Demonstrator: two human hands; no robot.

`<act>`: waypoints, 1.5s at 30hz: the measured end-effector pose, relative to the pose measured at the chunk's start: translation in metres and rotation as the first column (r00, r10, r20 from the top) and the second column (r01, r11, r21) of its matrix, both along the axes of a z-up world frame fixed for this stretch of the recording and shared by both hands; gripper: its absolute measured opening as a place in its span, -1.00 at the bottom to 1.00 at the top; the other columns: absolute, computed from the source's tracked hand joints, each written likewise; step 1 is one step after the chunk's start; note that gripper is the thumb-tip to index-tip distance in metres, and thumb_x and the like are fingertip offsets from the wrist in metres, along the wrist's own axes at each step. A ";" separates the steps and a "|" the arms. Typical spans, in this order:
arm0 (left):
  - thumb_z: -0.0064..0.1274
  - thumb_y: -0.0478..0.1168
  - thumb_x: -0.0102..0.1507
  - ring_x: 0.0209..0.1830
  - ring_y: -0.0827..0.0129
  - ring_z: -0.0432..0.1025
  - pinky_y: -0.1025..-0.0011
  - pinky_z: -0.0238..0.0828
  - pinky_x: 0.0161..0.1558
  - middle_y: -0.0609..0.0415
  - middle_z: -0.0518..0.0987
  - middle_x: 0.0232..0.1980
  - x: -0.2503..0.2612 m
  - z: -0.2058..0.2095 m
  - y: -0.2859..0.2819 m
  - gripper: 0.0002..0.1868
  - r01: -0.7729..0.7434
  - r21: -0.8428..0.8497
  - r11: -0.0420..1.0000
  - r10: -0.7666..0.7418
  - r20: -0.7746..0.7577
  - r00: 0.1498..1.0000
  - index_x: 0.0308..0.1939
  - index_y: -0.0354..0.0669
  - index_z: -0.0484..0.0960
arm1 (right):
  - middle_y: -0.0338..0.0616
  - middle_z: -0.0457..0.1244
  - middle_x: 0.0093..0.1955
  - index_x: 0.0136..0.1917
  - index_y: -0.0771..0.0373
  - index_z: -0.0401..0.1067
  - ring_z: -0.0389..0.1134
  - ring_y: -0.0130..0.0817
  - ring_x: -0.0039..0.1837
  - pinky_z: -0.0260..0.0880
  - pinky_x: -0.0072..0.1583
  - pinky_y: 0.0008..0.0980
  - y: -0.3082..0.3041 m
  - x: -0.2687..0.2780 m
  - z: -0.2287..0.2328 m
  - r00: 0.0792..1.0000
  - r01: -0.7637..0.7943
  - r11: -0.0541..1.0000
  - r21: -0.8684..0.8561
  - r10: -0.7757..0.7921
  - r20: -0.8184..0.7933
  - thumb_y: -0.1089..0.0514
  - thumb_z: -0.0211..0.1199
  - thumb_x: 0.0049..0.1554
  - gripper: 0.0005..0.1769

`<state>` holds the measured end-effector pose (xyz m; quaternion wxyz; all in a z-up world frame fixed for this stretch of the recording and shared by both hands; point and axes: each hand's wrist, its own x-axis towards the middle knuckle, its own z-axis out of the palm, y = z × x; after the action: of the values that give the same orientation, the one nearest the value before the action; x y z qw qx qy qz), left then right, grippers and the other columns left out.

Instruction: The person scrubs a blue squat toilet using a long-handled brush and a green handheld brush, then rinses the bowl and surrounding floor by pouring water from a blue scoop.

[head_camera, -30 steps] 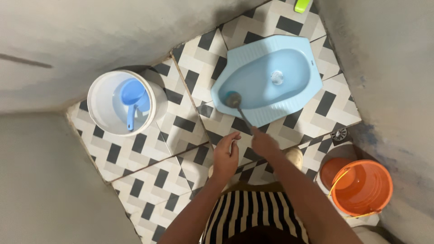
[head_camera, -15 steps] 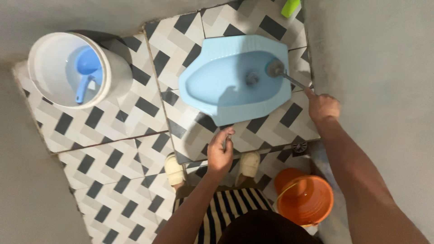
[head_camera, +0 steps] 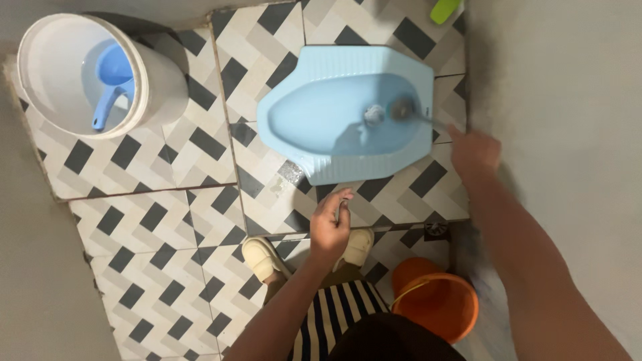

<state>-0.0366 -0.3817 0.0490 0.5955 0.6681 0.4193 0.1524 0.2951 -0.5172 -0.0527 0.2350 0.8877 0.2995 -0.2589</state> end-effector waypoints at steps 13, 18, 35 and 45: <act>-0.09 -0.40 0.33 -0.18 0.23 0.56 0.36 0.47 -0.22 -0.02 0.66 0.05 0.002 -0.006 0.014 -0.70 -0.018 -0.031 0.999 0.016 -0.093 0.996 0.11 -0.21 0.62 | 0.41 0.34 0.18 0.26 0.34 0.55 0.40 0.31 0.23 0.45 0.16 0.26 -0.073 0.032 -0.110 0.602 0.595 0.793 -0.131 -0.547 -0.581 -0.29 -0.03 0.43 -0.33; -0.10 -0.42 0.34 -0.06 0.23 0.59 0.38 0.52 -0.07 -0.08 0.66 0.03 0.009 -0.006 0.009 -0.69 -0.041 0.012 0.999 0.041 0.011 0.999 0.13 -0.26 0.61 | 0.10 0.38 0.13 0.48 -0.05 0.35 0.45 0.04 0.13 0.46 0.03 -0.01 -0.015 0.046 -0.033 0.996 -0.084 0.994 -0.069 0.084 0.003 0.04 -0.02 0.34 -0.54; -0.08 -0.44 0.35 -0.08 0.30 0.60 0.46 0.54 -0.24 -0.04 0.67 0.06 0.006 0.015 -0.001 -0.66 -0.069 0.048 0.996 0.068 0.023 0.997 0.18 -0.20 0.61 | 0.15 0.35 0.19 0.43 -0.05 0.38 0.37 0.16 0.21 0.36 0.26 0.04 -0.004 -0.116 -0.017 0.844 0.246 0.959 0.138 -0.142 -0.518 0.06 -0.05 0.24 -0.49; -0.07 -0.44 0.37 -0.01 0.34 0.60 0.48 0.55 -0.20 -0.03 0.67 0.09 -0.036 0.020 0.011 -0.69 -0.054 0.119 0.991 0.047 0.061 0.997 0.17 -0.21 0.60 | 0.05 0.43 0.06 0.27 0.25 0.42 0.51 -0.04 0.03 0.55 -0.02 -0.05 -0.021 -0.119 -0.036 0.992 0.021 0.998 -0.057 -0.028 -0.124 0.05 0.00 0.28 -0.61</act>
<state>-0.0726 -0.3706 0.0694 0.5621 0.6871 0.4087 0.2118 0.1761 -0.5377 -0.0885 0.2373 0.8666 0.2953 -0.3248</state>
